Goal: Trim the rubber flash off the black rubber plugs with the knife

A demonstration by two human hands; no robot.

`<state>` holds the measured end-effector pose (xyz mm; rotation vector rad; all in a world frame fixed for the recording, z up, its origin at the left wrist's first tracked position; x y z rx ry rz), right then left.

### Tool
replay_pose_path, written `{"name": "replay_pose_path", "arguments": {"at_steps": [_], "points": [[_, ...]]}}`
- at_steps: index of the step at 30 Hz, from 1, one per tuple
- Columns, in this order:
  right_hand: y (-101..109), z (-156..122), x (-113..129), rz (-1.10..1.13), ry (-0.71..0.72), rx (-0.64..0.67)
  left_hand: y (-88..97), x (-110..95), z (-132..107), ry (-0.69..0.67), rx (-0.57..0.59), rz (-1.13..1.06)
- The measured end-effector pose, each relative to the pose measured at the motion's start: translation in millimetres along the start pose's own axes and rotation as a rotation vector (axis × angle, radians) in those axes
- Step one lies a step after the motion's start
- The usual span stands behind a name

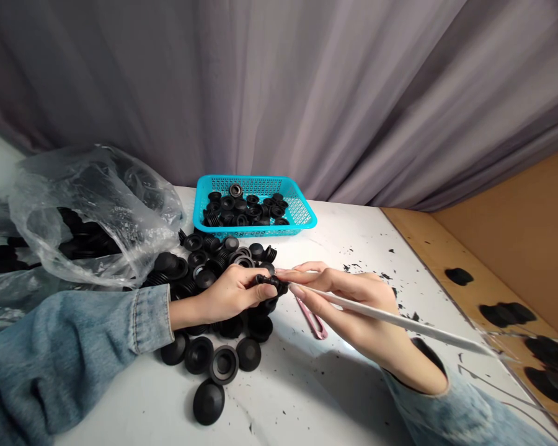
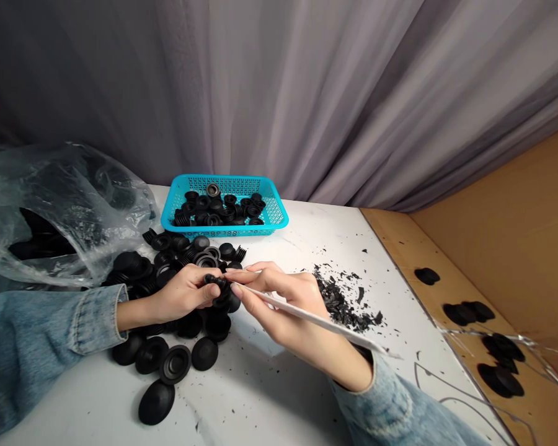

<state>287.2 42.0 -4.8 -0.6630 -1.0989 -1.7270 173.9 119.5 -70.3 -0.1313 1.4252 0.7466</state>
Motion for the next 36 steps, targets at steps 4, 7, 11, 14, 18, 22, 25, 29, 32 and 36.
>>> {"name": "replay_pose_path", "arguments": {"at_steps": [4,7,11,14,18,22,25,29,32,36], "points": [[0.5,0.9,-5.0,0.115,-0.064,-0.014,-0.3,0.3,-0.7,0.025,0.003,-0.004],[-0.2,1.3,-6.6,0.128,-0.058,-0.016,-0.3,0.3,-0.9,0.034,0.004,0.002],[-0.4,0.9,-7.3,0.126,-0.038,-0.022,-0.4,1.0,-0.5,0.032,0.004,-0.003],[-0.7,0.5,-7.8,0.140,-0.035,-0.016,-0.6,1.6,-0.4,0.033,0.007,-0.003],[-1.4,0.2,-10.0,0.150,-0.058,-0.002,-0.3,0.3,-0.3,0.025,0.006,0.006],[-2.2,0.0,-10.0,0.152,-0.058,0.005,-0.1,-1.7,-0.2,0.006,0.005,0.005],[-2.4,-0.1,-9.4,0.151,-0.051,0.006,-0.2,-0.8,-0.5,0.011,0.003,-0.006],[-1.5,0.1,-8.6,0.150,-0.041,-0.002,-0.4,1.1,-0.7,0.016,0.007,-0.016],[-1.1,0.4,-8.1,0.144,-0.029,-0.007,-0.4,1.5,-0.7,0.017,0.009,-0.009],[-0.8,0.5,-7.4,0.114,-0.005,-0.009,0.1,0.3,-0.7,0.002,0.002,-0.008]]}}
Point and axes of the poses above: each hand's wrist, its own z-axis towards the middle knuckle, its own y-axis out of the back of the hand, x = y × z, the point moved 6 cm from there along z, towards the middle knuckle, and after that the axes turned 9 degrees about z, right-handed, at the moved point
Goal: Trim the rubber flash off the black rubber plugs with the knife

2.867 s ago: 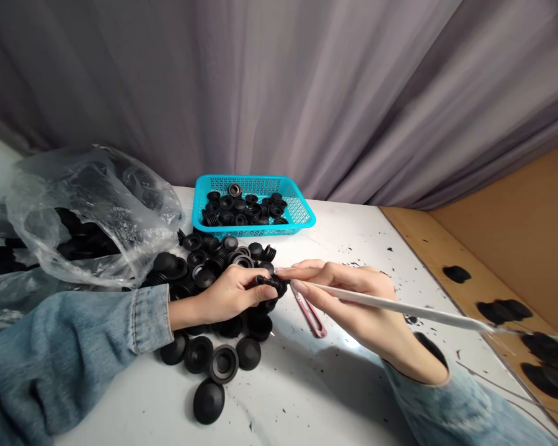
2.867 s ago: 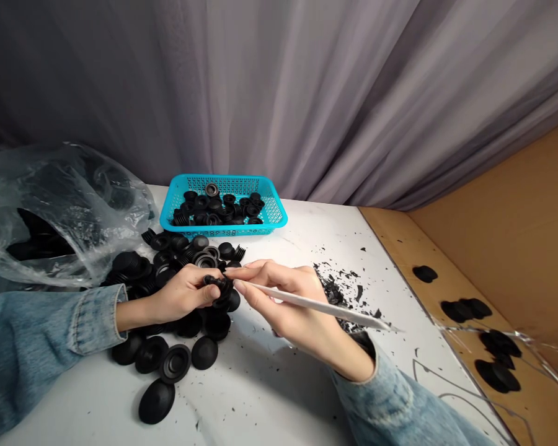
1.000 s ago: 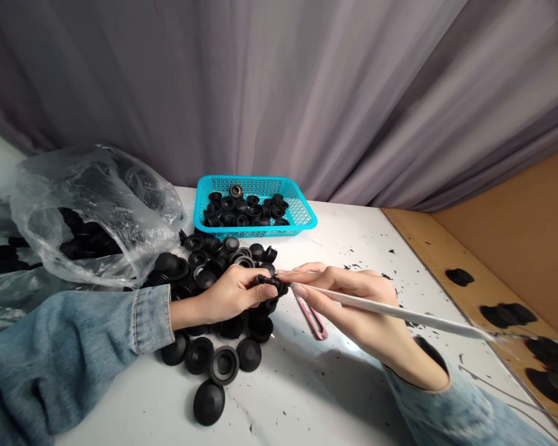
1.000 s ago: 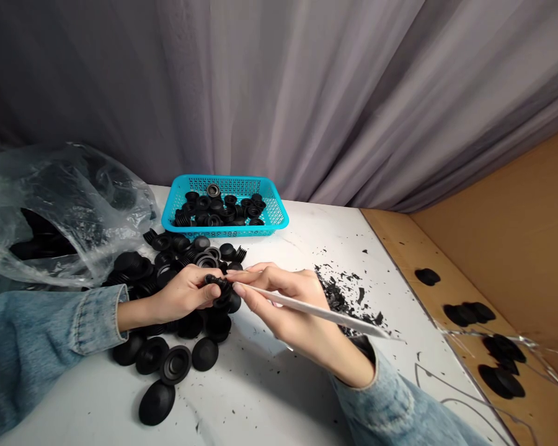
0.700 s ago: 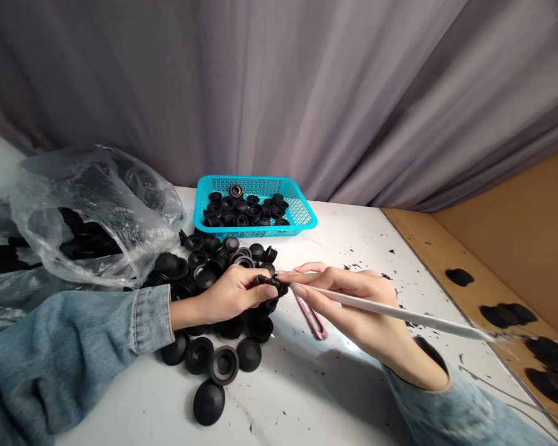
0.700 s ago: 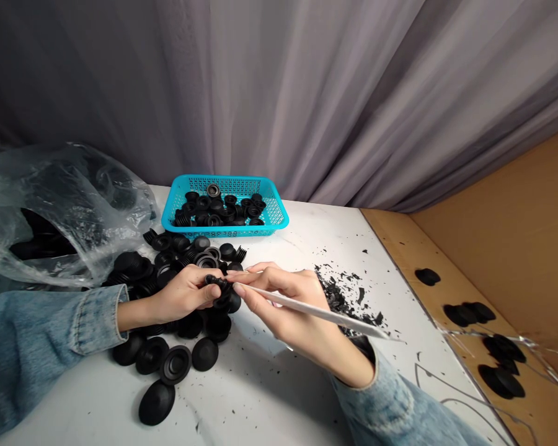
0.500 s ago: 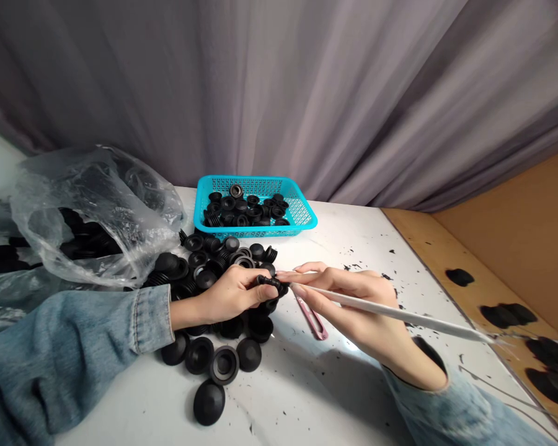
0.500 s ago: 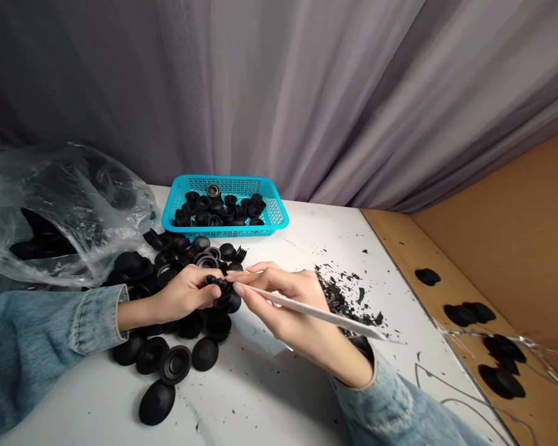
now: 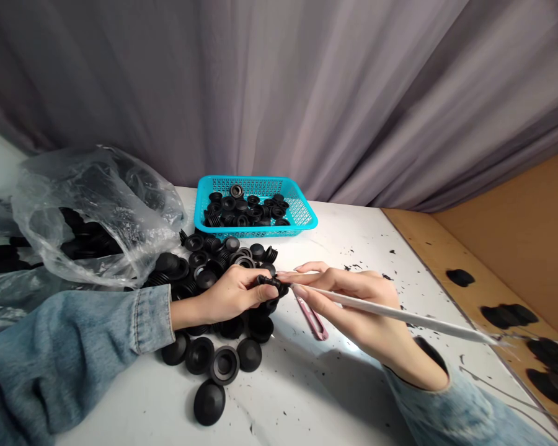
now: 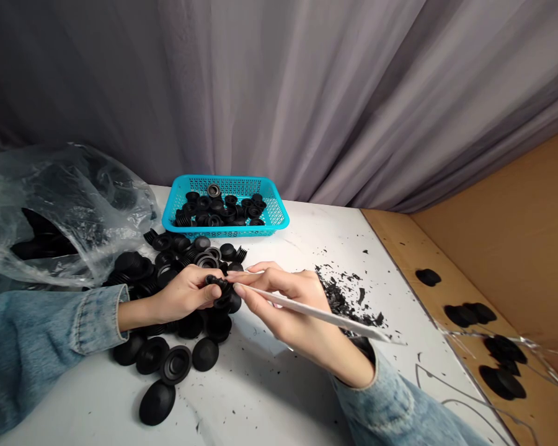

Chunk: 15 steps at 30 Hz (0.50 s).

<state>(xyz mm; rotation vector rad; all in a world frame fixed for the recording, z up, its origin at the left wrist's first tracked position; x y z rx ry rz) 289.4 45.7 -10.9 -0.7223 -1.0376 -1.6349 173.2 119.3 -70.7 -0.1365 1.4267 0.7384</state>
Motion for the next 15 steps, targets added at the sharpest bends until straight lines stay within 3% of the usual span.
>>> {"name": "replay_pose_path", "arguments": {"at_steps": [11,15], "points": [[-8,-4,14,-0.218,0.083,-0.011,-0.6,1,1,-0.016,-0.010,0.020],[-14,-10,19,-0.298,0.215,-0.076,0.1,4,1,0.001,-0.021,0.025]]}}
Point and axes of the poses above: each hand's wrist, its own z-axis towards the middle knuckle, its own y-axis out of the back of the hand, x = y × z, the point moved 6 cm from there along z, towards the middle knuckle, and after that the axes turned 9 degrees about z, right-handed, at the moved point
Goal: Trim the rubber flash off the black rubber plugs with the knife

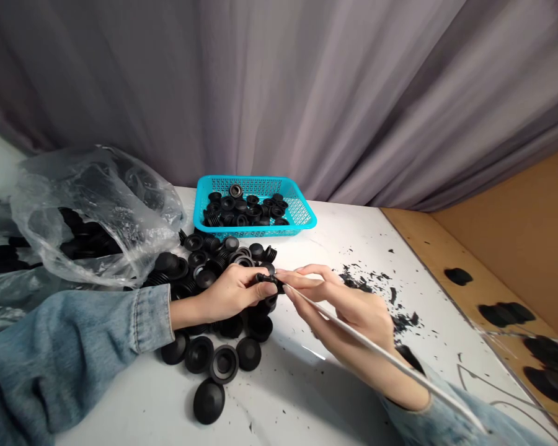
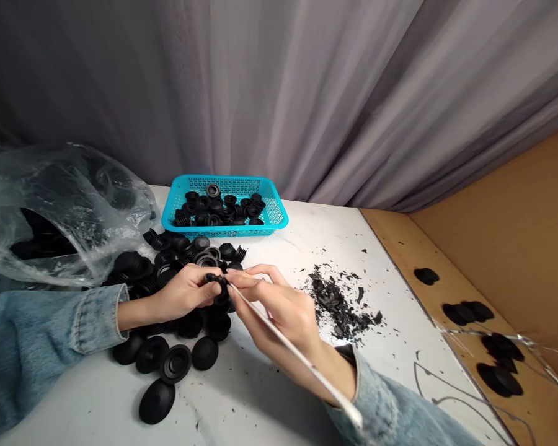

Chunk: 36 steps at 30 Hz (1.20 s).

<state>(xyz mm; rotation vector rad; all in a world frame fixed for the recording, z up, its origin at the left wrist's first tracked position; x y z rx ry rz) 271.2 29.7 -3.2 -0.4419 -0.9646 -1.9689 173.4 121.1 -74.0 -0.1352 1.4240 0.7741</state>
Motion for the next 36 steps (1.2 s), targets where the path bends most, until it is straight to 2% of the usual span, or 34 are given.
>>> {"name": "replay_pose_path", "arguments": {"at_steps": [8,13,18,24,29,36], "points": [[-8,-13,5,0.005,0.184,-0.176,-0.6,1,0,0.024,-0.015,0.024],[-12,-18,0,-0.015,0.189,-0.211,-1.6,0,-1,0.045,-0.011,0.039],[-14,-20,-1,-0.052,0.165,-0.173,0.1,0,0,0.043,-0.018,0.063],[-13,-19,-1,-0.089,0.164,-0.187,0.7,-2,0,0.026,-0.029,0.097],[-11,-14,-3,-0.105,0.080,-0.163,-2.5,-8,-2,-0.068,0.021,0.149],[8,-5,-11,-0.024,-0.193,-0.169,-0.9,-5,-2,-0.048,0.015,0.147]]}}
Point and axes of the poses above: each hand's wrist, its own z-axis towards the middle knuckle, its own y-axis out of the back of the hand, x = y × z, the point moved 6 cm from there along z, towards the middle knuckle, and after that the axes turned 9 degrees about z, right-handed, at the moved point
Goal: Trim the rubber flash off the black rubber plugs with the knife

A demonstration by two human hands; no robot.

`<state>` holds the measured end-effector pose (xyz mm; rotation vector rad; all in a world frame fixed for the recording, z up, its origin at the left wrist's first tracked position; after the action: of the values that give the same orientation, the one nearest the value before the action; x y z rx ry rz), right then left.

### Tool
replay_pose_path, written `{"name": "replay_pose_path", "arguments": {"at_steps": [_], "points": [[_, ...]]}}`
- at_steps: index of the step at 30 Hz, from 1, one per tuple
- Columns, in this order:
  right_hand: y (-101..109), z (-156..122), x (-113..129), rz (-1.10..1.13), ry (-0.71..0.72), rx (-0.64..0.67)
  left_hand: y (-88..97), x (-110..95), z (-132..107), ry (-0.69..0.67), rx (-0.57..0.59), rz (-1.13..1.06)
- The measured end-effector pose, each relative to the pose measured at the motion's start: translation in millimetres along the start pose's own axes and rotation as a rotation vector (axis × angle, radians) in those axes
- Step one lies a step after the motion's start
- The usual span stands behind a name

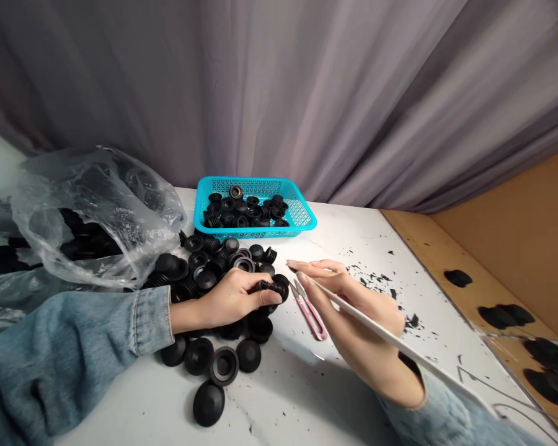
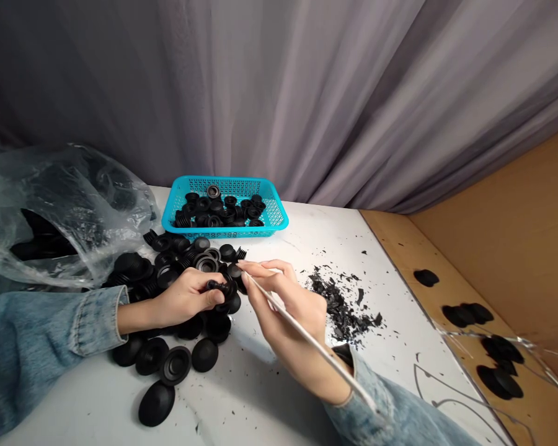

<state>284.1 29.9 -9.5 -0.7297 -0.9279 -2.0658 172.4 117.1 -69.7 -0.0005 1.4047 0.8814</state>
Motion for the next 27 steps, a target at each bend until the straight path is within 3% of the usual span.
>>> {"name": "replay_pose_path", "arguments": {"at_steps": [10,16,27], "points": [[-1,10,-20,0.298,-0.334,0.151,2.2,-5,1,-0.008,-0.021,0.010],[-10,6,-22,0.317,-0.340,0.354,1.5,-5,1,0.009,-0.013,0.002],[-12,9,-10,0.154,-0.184,0.396,-0.5,-6,0,0.013,0.009,0.005]]}}
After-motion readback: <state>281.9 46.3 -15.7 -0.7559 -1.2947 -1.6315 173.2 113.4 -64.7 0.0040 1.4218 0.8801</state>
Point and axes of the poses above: each hand's wrist, its own z-axis towards the middle knuckle, its own y-axis out of the back of the hand, x = y × z, the point moved 6 cm from there along z, towards the middle knuckle, and after that the axes turned 9 degrees about z, right-handed, at the moved point
